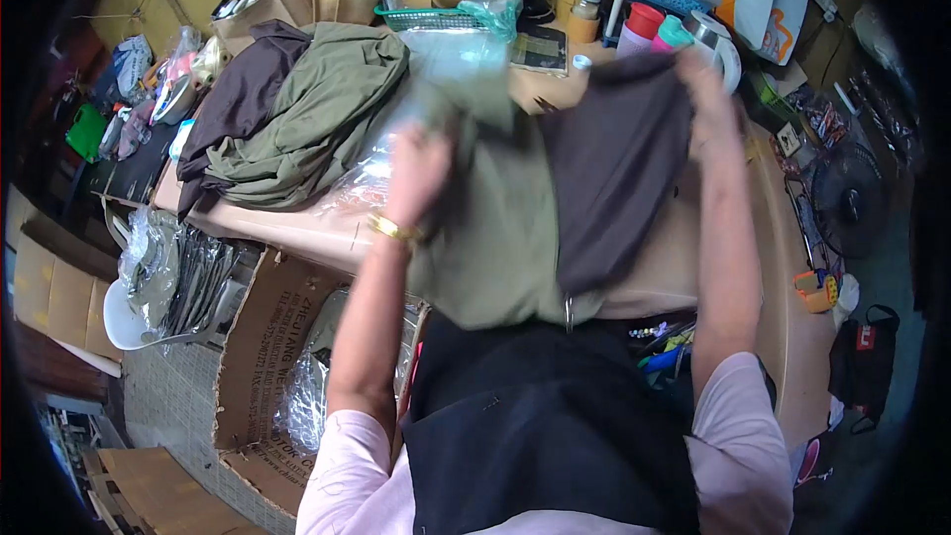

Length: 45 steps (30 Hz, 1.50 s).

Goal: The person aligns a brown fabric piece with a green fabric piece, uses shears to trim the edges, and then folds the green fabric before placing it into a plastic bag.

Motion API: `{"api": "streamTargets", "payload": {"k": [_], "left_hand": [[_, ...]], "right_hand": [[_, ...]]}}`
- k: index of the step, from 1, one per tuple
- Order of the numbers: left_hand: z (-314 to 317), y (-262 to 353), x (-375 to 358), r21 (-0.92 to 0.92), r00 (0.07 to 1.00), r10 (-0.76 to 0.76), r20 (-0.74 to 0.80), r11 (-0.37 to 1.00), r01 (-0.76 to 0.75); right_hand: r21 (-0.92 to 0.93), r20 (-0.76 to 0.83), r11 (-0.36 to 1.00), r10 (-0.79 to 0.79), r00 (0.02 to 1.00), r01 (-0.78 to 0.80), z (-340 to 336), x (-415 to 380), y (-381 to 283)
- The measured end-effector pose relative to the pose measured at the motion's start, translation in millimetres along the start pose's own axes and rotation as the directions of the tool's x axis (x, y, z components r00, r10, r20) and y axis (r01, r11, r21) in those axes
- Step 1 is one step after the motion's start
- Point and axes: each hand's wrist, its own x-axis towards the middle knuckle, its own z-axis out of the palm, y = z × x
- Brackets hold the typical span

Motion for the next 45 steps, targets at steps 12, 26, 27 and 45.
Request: {"api": "streamTargets", "payload": {"k": [12,26,27,45], "left_hand": [[-140.9,-1.2,-8.1,0.162,0.414,-0.095,0.905,0.978,-0.13],[8.6,75.1,-104.3,-0.116,0.825,-0.121,0.553,0.969,0.22],[9.1,71.2,-108.7,-0.311,0.835,-0.2,0.513,0.863,0.398],[82.8,126.1,-142.5,-0.06,0.618,-0.01,0.786,0.994,0.093]], "right_hand": [[-0.666,0.468,0.734,0.27,0.841,0.135,-166.8,-71.5,53.7],[-0.482,0.474,0.731,-0.248,0.845,0.484,38.3,-144.4,92.4],[-0.443,0.421,0.834,-0.129,0.898,0.328,43.6,-149.6,101.1],[-0.543,0.629,0.409,-0.381,0.678,0.734,88.1,-181.0,89.3]]}}
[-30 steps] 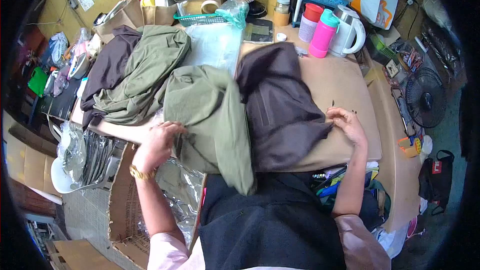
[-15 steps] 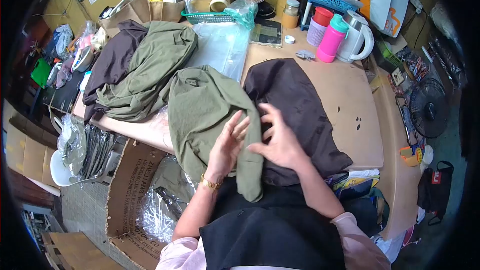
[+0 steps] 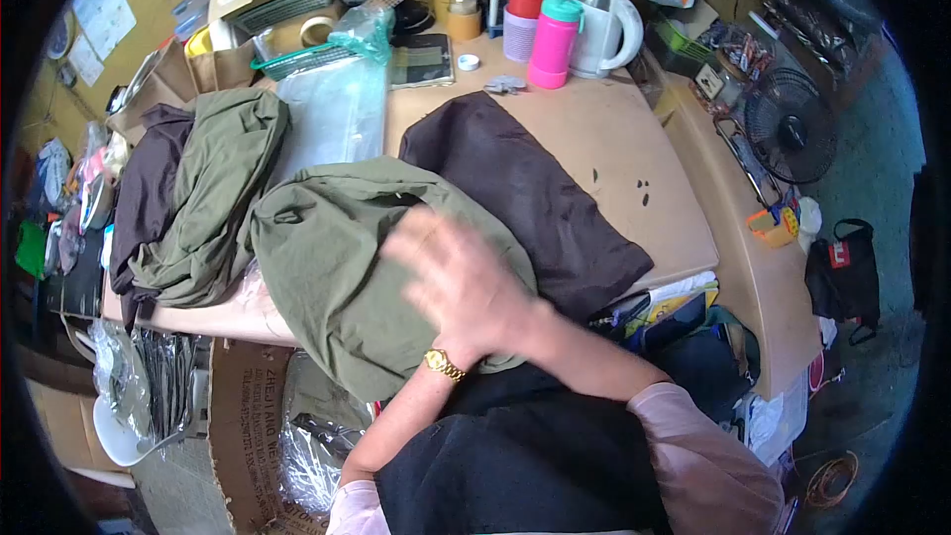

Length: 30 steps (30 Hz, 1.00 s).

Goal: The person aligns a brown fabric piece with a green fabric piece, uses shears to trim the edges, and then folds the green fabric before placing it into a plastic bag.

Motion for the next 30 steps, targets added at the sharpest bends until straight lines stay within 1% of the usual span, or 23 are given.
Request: {"api": "streamTargets", "payload": {"k": [1,2,5,6,7,8,9,11,12,14,15,17,18,19,20,21,22,23,25,27,28,29,30], "left_hand": [[-8.1,-0.5,-3.9,0.139,0.999,0.03,0.021,0.99,-0.032],[-9.5,-2.5,-7.5,0.232,0.998,0.043,0.041,0.971,-0.052],[-32.7,-13.7,-16.1,0.394,0.992,0.073,0.105,0.912,-0.109],[-39.6,-16.1,-22.4,0.432,0.99,0.081,0.118,0.893,-0.125],[-47.3,-19.3,-25.9,0.449,0.988,0.104,0.116,0.882,-0.146],[-52.2,-24.5,-30.4,0.462,0.984,0.16,0.08,0.869,-0.179],[-59.2,-22.6,-31.1,0.432,0.984,0.166,0.067,0.884,-0.178],[-60.2,-30.7,-32.5,0.436,0.975,0.218,0.03,0.875,-0.209],[-62.2,-31.3,-31.5,0.435,0.975,0.222,0.031,0.875,-0.213],[-67.2,-32.6,-31.7,0.421,0.974,0.191,0.12,0.879,-0.224],[-69.6,-38.7,-31.5,0.421,0.974,0.191,0.125,0.878,-0.226],[-80.9,-58.6,-32.7,0.397,0.957,0.224,0.186,0.874,-0.281],[-99.7,-71.8,-33.1,0.265,0.945,0.227,0.236,0.921,-0.287],[-128.5,-61.1,-38.2,-0.007,0.969,0.204,0.139,0.979,-0.205],[-157.5,-48.4,-49.1,0.02,0.991,-0.031,0.132,0.999,0.029],[-174.9,-48.1,-59.1,0.051,0.981,-0.123,-0.149,0.99,0.132],[-179.7,-35.8,-61.6,-0.094,0.931,-0.134,-0.341,0.99,0.108],[-177.8,-17.1,-63.2,-0.228,0.841,-0.168,-0.514,0.972,0.055],[-145.9,55.9,-39.2,-0.568,0.95,-0.174,-0.259,0.823,-0.004],[-92.0,51.5,-14.8,-0.303,0.951,0.147,-0.27,0.925,-0.229],[-65.8,30.1,-4.2,-0.25,0.948,0.152,-0.279,0.942,-0.225],[-46.3,9.7,3.9,-0.199,0.945,0.162,-0.282,0.954,-0.223],[-39.2,-2.3,4.2,-0.021,0.966,0.144,-0.215,0.988,-0.152]], "right_hand": [[0.125,0.063,0.989,-0.092,0.994,0.084,14.6,-13.3,-9.2],[0.116,0.1,0.987,-0.12,0.988,0.108,23.3,-25.1,-20.8],[0.066,-0.059,0.985,-0.157,0.986,0.16,12.0,-30.9,7.3],[0.039,-0.165,0.997,-0.065,0.984,0.072,-1.0,-30.2,30.2],[-0.011,-0.219,0.997,0.073,0.973,-0.077,-24.6,-28.6,47.5],[0.023,-0.294,0.966,0.252,0.922,-0.256,-41.0,-37.2,74.6],[0.133,-0.296,0.855,0.518,0.803,-0.502,-53.5,-54.0,104.7],[-0.007,-0.316,0.701,0.675,0.666,-0.713,-76.8,-91.4,164.8],[-0.009,-0.32,0.7,0.675,0.665,-0.715,-80.5,-91.7,162.8],[-0.404,-0.116,0.65,0.662,0.741,-0.644,-84.9,-95.4,151.8],[-0.401,-0.117,0.648,0.665,0.737,-0.648,-77.2,-96.5,145.6],[-0.531,-0.004,0.756,0.45,0.893,-0.384,-51.2,-91.7,128.2],[-0.524,-0.002,0.761,0.448,0.894,-0.383,-47.8,-84.2,119.2],[-0.384,0.103,0.774,0.578,0.81,-0.504,-50.2,-71.2,107.1],[-0.247,0.228,0.742,0.67,0.706,-0.624,-49.8,-59.8,98.1],[-0.239,0.232,0.746,0.665,0.71,-0.621,-45.2,-53.0,92.1],[-0.173,0.232,0.78,0.625,0.745,-0.601,-39.7,-48.2,86.0],[-0.107,0.23,0.809,0.585,0.778,-0.577,-32.3,-44.4,80.8],[-0.036,0.281,0.82,0.557,0.782,-0.571,-14.0,-39.7,79.2],[0.219,0.258,0.826,0.464,0.847,-0.519,8.1,-43.2,89.6],[0.261,0.26,0.8,0.48,0.838,-0.54,6.9,-45.0,96.2],[0.052,0.293,0.852,0.486,0.823,-0.521,-17.0,-37.3,88.5],[0.024,0.308,0.834,0.519,0.797,-0.552,-27.1,-39.4,96.6]]}}
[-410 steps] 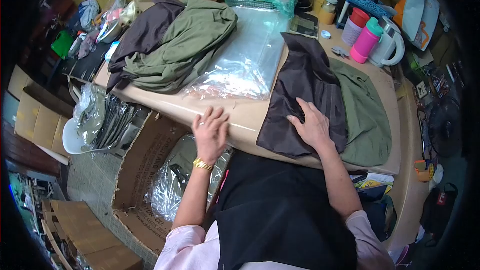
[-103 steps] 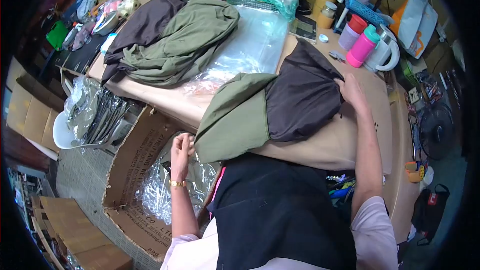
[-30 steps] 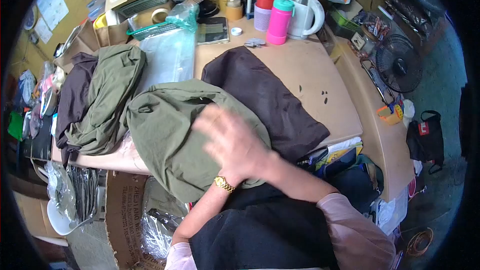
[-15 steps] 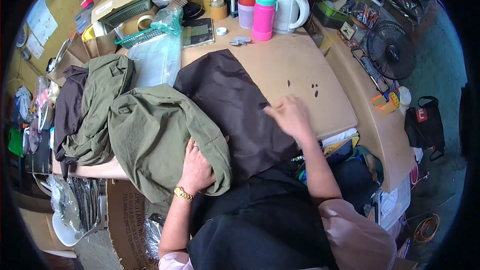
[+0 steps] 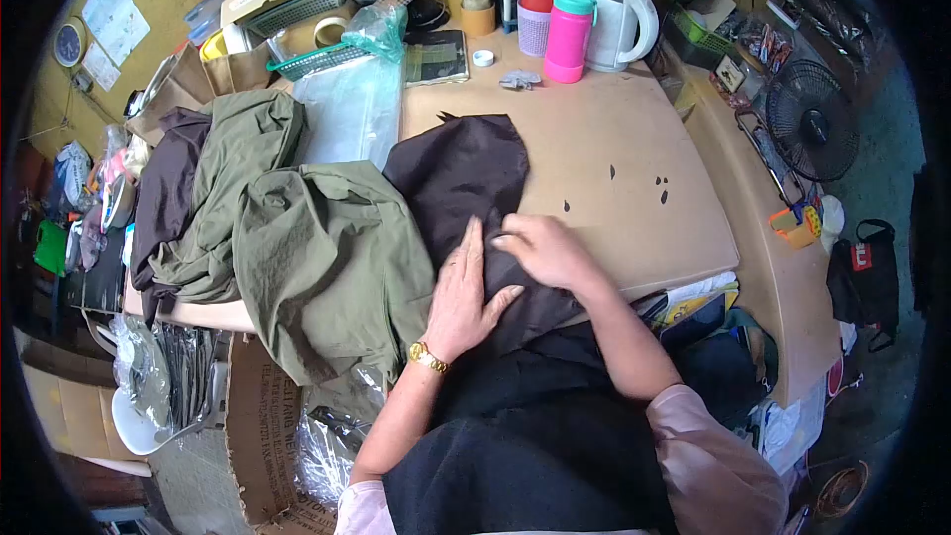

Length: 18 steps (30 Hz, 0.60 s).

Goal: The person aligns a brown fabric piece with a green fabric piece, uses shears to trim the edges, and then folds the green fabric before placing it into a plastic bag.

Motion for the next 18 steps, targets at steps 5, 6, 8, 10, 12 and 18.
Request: {"api": "streamTargets", "payload": {"k": [5,6,8,10,12,18], "left_hand": [[-5.2,-8.3,-1.1,0.161,0.995,0.013,0.104,0.987,-0.029],[-5.7,-6.6,-1.4,0.18,0.994,0.006,0.113,0.983,-0.026],[-5.8,-8.0,-1.7,0.194,0.992,0.021,0.125,0.98,-0.045],[-6.2,-8.5,-2.0,0.206,0.99,0.036,0.137,0.976,-0.064],[-6.7,-7.6,-1.9,0.22,0.987,0.034,0.155,0.973,-0.068],[-11.0,-4.7,0.0,0.216,0.993,0.047,0.106,0.974,-0.069]], "right_hand": [[0.071,0.112,0.996,0.041,0.993,-0.049,-31.9,-9.9,27.3],[0.122,0.182,0.991,0.022,0.983,-0.045,-30.4,-8.2,40.8],[0.213,0.312,0.968,0.063,0.948,-0.134,-45.9,-12.0,39.6],[0.286,0.439,0.93,0.088,0.894,-0.232,-51.5,-14.3,41.5],[0.327,0.446,0.926,0.027,0.895,-0.19,-50.7,-17.5,46.7],[0.371,0.292,0.919,0.019,0.956,-0.132,-72.3,-27.0,63.4]]}}
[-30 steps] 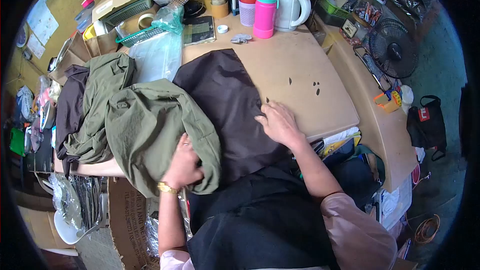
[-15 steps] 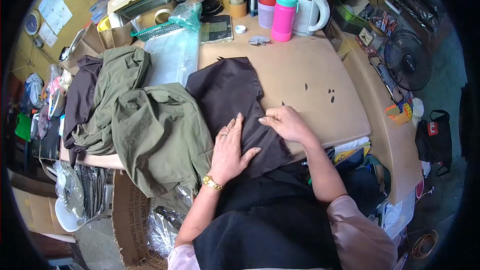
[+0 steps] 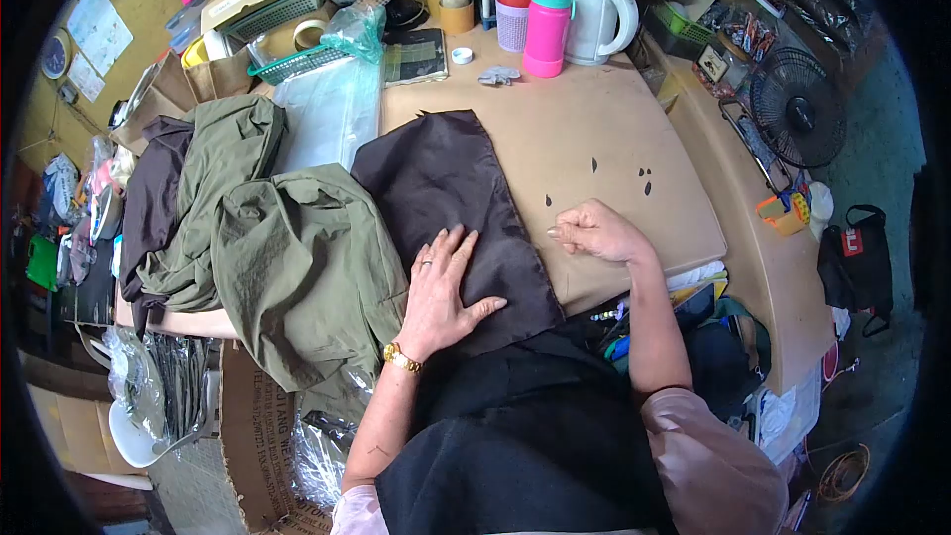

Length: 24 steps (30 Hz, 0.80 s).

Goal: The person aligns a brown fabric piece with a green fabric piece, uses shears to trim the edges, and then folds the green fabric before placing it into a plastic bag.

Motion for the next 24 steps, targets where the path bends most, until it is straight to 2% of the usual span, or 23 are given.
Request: {"api": "streamTargets", "payload": {"k": [1,3,4,5,6,7,8,9,10,11,12,13,15,16,17,19,20,21,23,24], "left_hand": [[-2.3,5.5,0.8,-0.002,1.0,-0.001,0.002,1.0,0.001],[-5.4,21.7,8.0,-0.178,0.968,-0.144,-0.206,0.978,0.107],[-4.4,27.1,13.0,-0.282,0.964,-0.132,-0.231,0.957,0.064],[-15.1,43.8,18.1,-0.524,0.962,-0.274,-0.014,0.821,0.227],[-8.0,43.3,21.4,-0.393,0.984,-0.152,-0.089,0.914,0.106],[1.2,40.2,23.0,-0.245,0.99,-0.02,-0.143,0.969,-0.016],[7.3,38.7,22.4,-0.021,0.998,0.029,-0.053,0.999,-0.03],[16.4,33.8,18.9,-0.026,0.999,0.028,-0.046,0.999,-0.029],[26.0,26.6,15.8,0.088,1.0,-0.003,0.022,0.996,0.001],[29.0,22.1,14.8,0.205,0.996,-0.039,0.086,0.979,0.02],[27.9,17.5,15.1,0.207,0.989,-0.05,0.136,0.978,0.02],[29.4,13.2,14.4,0.19,0.994,-0.041,0.103,0.982,0.021],[28.5,2.1,16.0,0.12,0.995,-0.058,0.083,0.992,0.048],[26.4,1.1,17.0,0.077,0.997,-0.049,0.056,0.996,0.045],[26.3,-0.9,18.0,0.078,0.997,-0.052,0.054,0.996,0.048],[26.3,-7.6,18.6,0.009,0.995,-0.096,0.025,0.995,0.096],[25.2,-12.3,19.3,-0.059,0.993,-0.115,-0.003,0.992,0.114],[23.9,-17.5,19.9,-0.054,0.993,-0.115,-0.008,0.992,0.115],[22.3,-30.6,18.8,-0.244,0.962,-0.246,-0.116,0.946,0.213],[25.7,-42.9,16.4,-0.244,0.962,-0.237,-0.138,0.949,0.199]], "right_hand": [[0.001,0.001,1.0,0.003,1.0,-0.003,1.7,-1.7,-1.0],[0.056,-0.025,0.998,-0.036,0.999,0.038,5.8,-1.9,-7.2],[0.059,-0.025,0.998,-0.035,0.999,0.037,9.0,-1.2,-12.3],[0.153,-0.046,0.986,-0.062,0.997,0.068,11.5,-0.3,-18.6],[0.244,-0.069,0.965,-0.087,0.994,0.101,12.0,0.7,-21.9],[0.244,-0.068,0.965,-0.085,0.994,0.099,8.3,3.9,-21.0],[0.325,-0.133,0.925,-0.161,0.978,0.196,3.1,8.4,-18.4],[0.397,-0.207,0.87,-0.226,0.952,0.292,1.4,8.9,-15.7],[0.398,-0.21,0.87,-0.222,0.952,0.29,6.2,8.9,-26.2],[0.355,-0.426,0.87,-0.175,0.888,0.342,14.8,11.5,-46.7],[0.299,-0.621,0.874,-0.126,0.774,0.383,18.8,13.1,-57.3],[0.302,-0.621,0.876,-0.118,0.775,0.376,19.3,14.4,-36.8],[0.006,-0.568,0.991,-0.106,0.816,0.133,17.7,24.6,17.7],[-0.209,-0.446,0.977,-0.046,0.894,-0.054,24.8,21.9,10.9],[-0.431,-0.333,0.879,0.053,0.942,-0.202,39.0,15.7,0.7],[-0.579,-0.217,0.813,-0.225,0.95,0.061,78.7,-0.1,-13.2],[-0.533,-0.136,0.846,-0.104,0.985,0.016,83.4,-9.7,-26.7],[-0.491,-0.047,0.87,0.017,0.999,-0.038,84.8,-17.5,-41.5],[-0.238,0.265,0.964,-0.05,0.963,0.115,67.5,-38.3,-47.5],[-0.115,0.389,0.974,-0.135,0.911,0.194,54.2,-48.1,-49.2]]}}
